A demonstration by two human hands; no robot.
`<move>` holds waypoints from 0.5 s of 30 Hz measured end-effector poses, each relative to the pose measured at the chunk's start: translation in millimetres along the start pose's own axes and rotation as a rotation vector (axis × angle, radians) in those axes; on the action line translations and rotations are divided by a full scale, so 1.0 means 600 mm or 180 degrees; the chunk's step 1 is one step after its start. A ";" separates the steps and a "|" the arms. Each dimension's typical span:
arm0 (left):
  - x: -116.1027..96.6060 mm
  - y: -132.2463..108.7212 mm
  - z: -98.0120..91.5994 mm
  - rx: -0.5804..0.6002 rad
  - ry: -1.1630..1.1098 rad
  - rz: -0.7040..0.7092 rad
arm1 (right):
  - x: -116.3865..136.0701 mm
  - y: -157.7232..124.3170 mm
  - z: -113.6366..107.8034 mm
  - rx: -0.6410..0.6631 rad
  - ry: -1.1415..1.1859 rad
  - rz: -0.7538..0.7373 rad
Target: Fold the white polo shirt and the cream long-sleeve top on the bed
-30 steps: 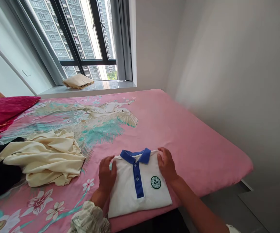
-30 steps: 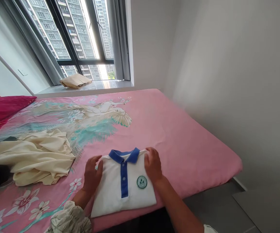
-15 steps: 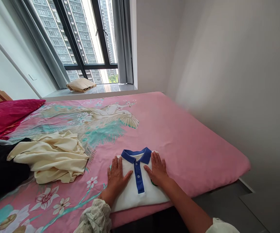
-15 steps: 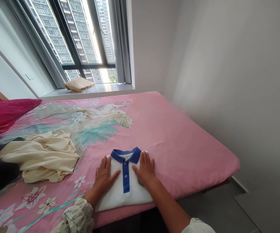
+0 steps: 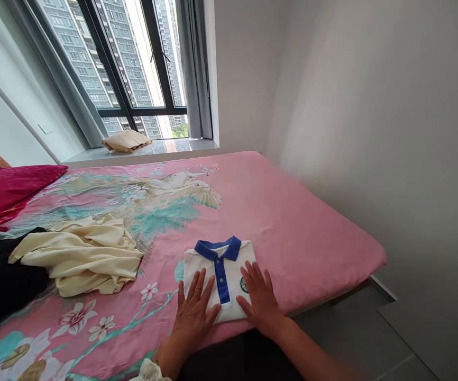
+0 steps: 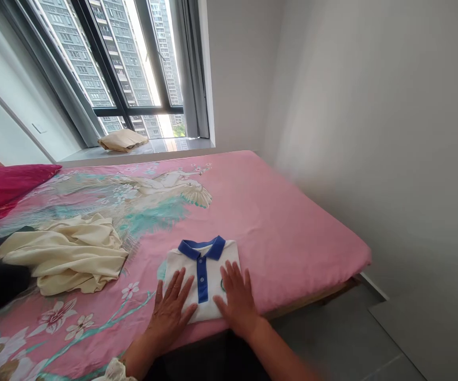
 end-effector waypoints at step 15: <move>-0.069 -0.009 0.018 0.0261 -0.0500 0.0186 | 0.063 -0.056 0.036 0.0355 0.0665 -0.0543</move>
Point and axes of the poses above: each hand's wrist, its own y-axis towards the middle knuckle, its own z-axis out of the palm, x = y × z, the point moved 7 cm from there along y, towards the middle knuckle, and after that the axes turned 13 degrees about y, right-handed, at the moved point
